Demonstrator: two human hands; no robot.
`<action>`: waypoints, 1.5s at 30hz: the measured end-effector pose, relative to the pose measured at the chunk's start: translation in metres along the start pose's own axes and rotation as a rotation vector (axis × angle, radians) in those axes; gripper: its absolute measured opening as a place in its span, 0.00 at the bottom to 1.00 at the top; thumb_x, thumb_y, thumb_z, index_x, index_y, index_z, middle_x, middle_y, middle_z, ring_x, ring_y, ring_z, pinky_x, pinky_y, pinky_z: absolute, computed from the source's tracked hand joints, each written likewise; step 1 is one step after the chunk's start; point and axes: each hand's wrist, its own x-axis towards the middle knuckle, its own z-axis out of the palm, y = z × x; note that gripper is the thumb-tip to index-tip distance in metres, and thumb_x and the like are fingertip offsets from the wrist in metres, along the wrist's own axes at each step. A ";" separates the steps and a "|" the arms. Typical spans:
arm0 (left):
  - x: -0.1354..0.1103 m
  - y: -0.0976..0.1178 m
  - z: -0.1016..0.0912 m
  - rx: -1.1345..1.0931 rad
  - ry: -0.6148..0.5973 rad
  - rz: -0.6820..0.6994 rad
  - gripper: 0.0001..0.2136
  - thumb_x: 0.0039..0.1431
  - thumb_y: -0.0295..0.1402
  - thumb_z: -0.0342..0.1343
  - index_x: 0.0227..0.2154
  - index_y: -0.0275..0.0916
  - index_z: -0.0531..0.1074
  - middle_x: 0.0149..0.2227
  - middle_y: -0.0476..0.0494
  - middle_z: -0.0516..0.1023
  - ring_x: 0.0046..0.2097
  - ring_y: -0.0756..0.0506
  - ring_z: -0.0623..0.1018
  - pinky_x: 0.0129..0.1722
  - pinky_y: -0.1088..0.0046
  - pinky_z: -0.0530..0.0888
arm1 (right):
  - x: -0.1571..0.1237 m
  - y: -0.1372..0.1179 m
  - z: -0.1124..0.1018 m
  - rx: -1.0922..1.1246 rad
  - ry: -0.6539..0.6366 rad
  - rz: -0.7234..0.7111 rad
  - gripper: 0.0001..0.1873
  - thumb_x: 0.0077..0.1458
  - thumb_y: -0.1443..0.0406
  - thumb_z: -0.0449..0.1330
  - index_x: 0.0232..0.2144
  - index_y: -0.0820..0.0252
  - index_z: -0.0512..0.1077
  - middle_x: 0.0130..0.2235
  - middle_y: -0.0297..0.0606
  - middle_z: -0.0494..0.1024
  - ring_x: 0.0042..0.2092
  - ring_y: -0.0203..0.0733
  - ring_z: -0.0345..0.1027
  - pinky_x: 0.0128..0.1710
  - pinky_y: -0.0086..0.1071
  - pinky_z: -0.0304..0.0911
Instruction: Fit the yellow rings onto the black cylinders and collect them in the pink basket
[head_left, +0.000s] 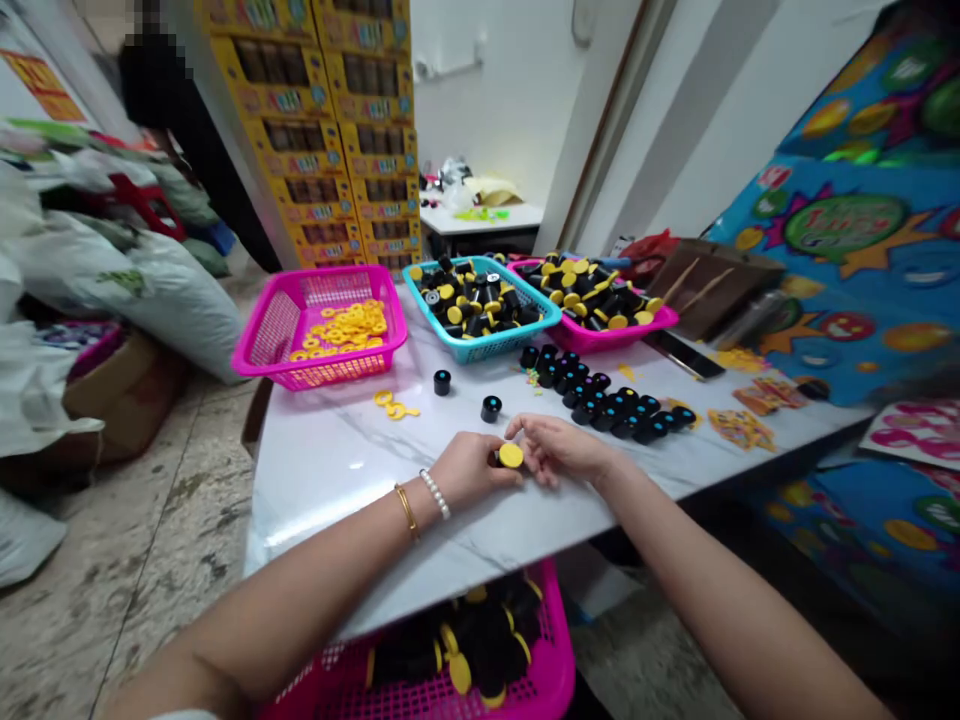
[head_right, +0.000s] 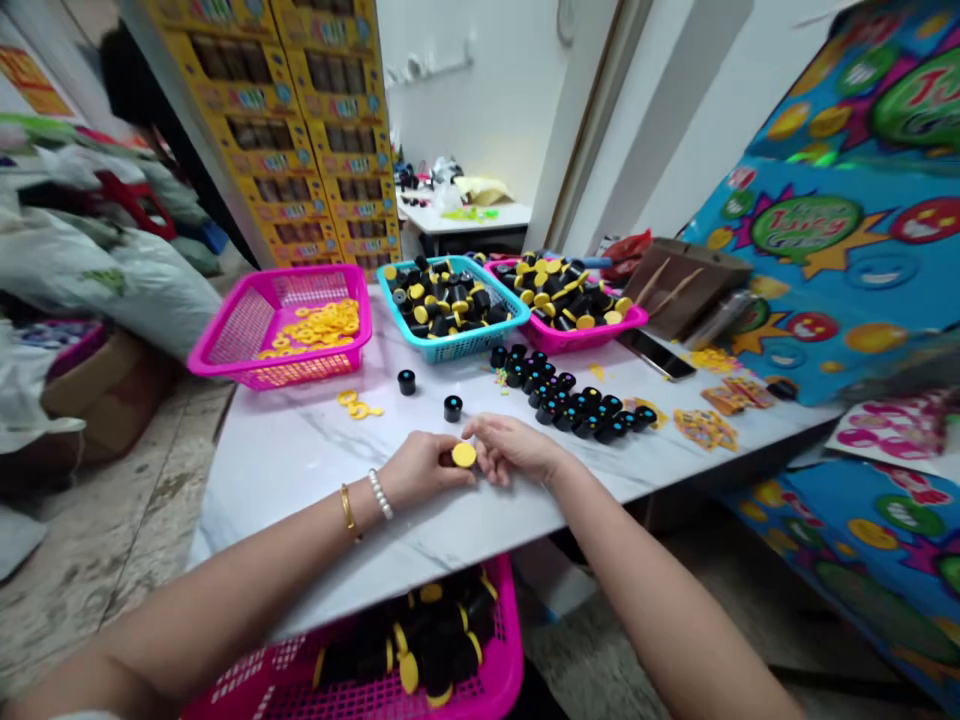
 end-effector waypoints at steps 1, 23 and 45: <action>0.000 0.000 0.000 0.012 0.006 0.007 0.11 0.47 0.40 0.63 0.30 0.38 0.77 0.22 0.52 0.72 0.26 0.50 0.69 0.25 0.77 0.60 | 0.000 -0.001 0.003 -0.025 0.031 -0.009 0.25 0.53 0.44 0.54 0.39 0.57 0.60 0.18 0.26 0.69 0.16 0.33 0.62 0.12 0.21 0.54; 0.004 -0.012 -0.068 0.201 0.516 -0.047 0.10 0.55 0.31 0.52 0.38 0.34 0.73 0.26 0.47 0.73 0.29 0.48 0.72 0.31 0.73 0.66 | -0.079 0.012 0.116 -0.621 0.163 -0.188 0.15 0.43 0.62 0.67 0.34 0.57 0.69 0.21 0.25 0.68 0.23 0.33 0.60 0.21 0.24 0.47; 0.051 -0.013 -0.028 0.392 0.319 -0.066 0.16 0.56 0.39 0.56 0.46 0.41 0.71 0.28 0.47 0.76 0.32 0.44 0.75 0.31 0.71 0.65 | -0.051 0.040 -0.034 -1.146 1.271 -0.163 0.08 0.57 0.62 0.56 0.37 0.57 0.73 0.28 0.34 0.76 0.30 0.40 0.70 0.29 0.29 0.54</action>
